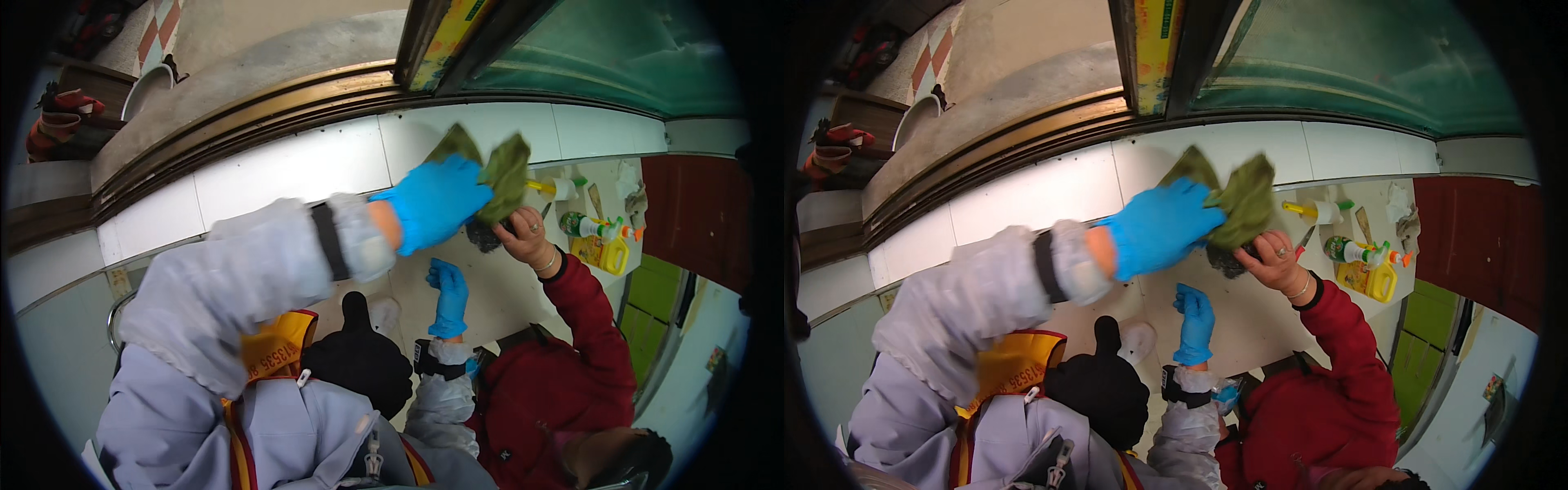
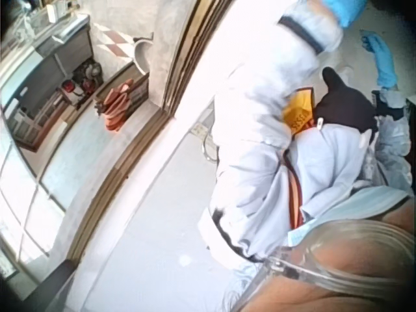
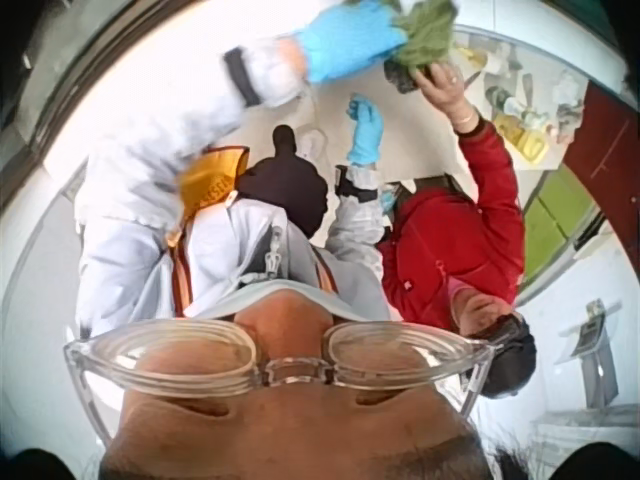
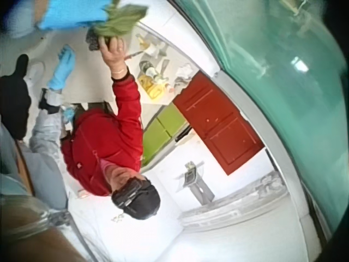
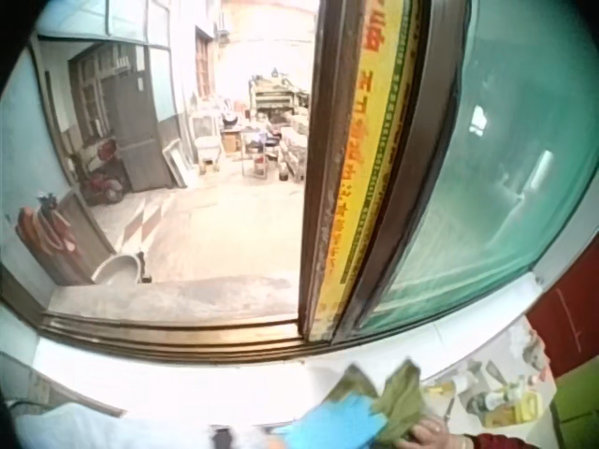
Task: The person scrapes debris from a window sill and countertop using a red-handled scraper, then wipes the surfaces with a green cloth. They rinse the cloth in a sink and continue wiping the sill and frame. A second person briefly assists by wiping nearby areas.
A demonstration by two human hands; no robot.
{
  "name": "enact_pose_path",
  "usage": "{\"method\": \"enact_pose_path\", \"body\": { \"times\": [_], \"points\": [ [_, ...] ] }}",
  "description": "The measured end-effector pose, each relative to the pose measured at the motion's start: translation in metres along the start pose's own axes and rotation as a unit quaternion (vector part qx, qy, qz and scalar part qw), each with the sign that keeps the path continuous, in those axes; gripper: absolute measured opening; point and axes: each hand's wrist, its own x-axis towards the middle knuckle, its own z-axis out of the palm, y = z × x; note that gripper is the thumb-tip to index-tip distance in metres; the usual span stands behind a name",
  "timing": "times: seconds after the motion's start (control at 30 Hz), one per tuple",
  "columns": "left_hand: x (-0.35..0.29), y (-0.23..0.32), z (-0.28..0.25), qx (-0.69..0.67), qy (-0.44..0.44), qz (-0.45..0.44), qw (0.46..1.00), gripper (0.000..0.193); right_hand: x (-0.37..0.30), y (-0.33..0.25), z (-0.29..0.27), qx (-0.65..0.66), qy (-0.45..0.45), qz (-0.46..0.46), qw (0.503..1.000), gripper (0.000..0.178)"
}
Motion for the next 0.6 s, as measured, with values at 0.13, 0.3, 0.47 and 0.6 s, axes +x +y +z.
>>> {"method": "enact_pose_path", "body": {
  "times": [0.13,0.3,0.47,0.6],
  "points": [
    [-0.087,-0.035,-0.06,-0.23,0.066,-0.076,0.968,0.039,0.007,-0.002,0.007,-0.021,-0.028,-0.015,0.999,0.031],
    [-0.221,-0.068,-0.15,-0.449,0.137,-0.315,0.825,0.045,0.011,-0.004,0.027,-0.009,-0.064,-0.012,0.998,0.027],
    [-0.278,-0.107,-0.135,-0.248,0.237,-0.54,0.768,0.044,0.014,-0.001,0.04,-0.012,-0.091,0.0,0.996,0.026],
    [-0.254,-0.109,-0.082,0.178,0.116,-0.276,0.937,0.044,0.012,0.001,0.041,-0.004,-0.096,0.014,0.995,0.026]
  ]
}}
